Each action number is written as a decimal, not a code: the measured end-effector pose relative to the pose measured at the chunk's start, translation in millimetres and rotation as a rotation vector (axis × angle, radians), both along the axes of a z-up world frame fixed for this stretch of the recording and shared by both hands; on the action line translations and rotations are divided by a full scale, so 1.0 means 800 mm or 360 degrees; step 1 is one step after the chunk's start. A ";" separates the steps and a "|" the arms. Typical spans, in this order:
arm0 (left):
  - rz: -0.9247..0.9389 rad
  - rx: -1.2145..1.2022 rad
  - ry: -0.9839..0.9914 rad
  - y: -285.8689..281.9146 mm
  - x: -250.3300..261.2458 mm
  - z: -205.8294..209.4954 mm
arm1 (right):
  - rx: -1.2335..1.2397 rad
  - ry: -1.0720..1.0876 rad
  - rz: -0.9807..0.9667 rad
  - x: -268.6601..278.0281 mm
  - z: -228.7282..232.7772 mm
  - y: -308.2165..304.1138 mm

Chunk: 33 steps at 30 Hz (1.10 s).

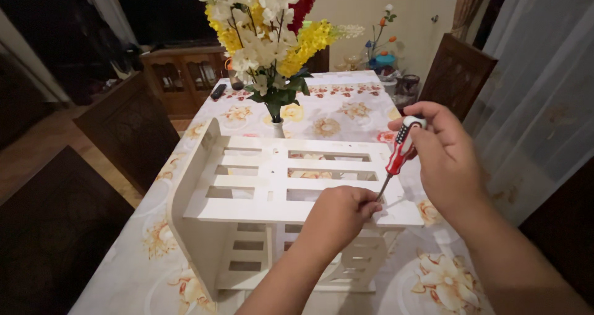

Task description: The person uses a screwdriver to tighten screws into a white wooden slatted frame on a dining table. They rotate the frame to access different sides and continue fastening screws, then place a solid white top panel onto the frame to complete the assembly.

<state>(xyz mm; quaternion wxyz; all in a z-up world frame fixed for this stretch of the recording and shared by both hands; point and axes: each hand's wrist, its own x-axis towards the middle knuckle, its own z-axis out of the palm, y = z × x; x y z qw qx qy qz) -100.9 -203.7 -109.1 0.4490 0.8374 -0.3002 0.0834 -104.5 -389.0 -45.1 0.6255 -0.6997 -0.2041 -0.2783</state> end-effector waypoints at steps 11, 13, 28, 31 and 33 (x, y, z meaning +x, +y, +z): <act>-0.0035 0.0036 0.0000 0.001 0.001 -0.001 | 0.0396 0.0065 -0.0291 0.009 0.009 0.063; -0.0040 0.0044 0.0021 0.001 0.001 -0.002 | 0.0417 0.0058 -0.0259 0.014 0.011 0.064; -0.0021 0.0162 -0.0221 -0.001 0.009 -0.016 | -0.0394 0.0369 0.0196 0.021 0.073 0.027; -0.0042 0.0145 -0.0226 -0.003 0.010 -0.018 | -0.1350 0.0527 -0.0674 -0.007 0.114 0.032; -0.0053 0.0146 -0.0213 -0.004 0.011 -0.017 | -0.1686 0.1094 -0.1058 -0.021 0.132 0.040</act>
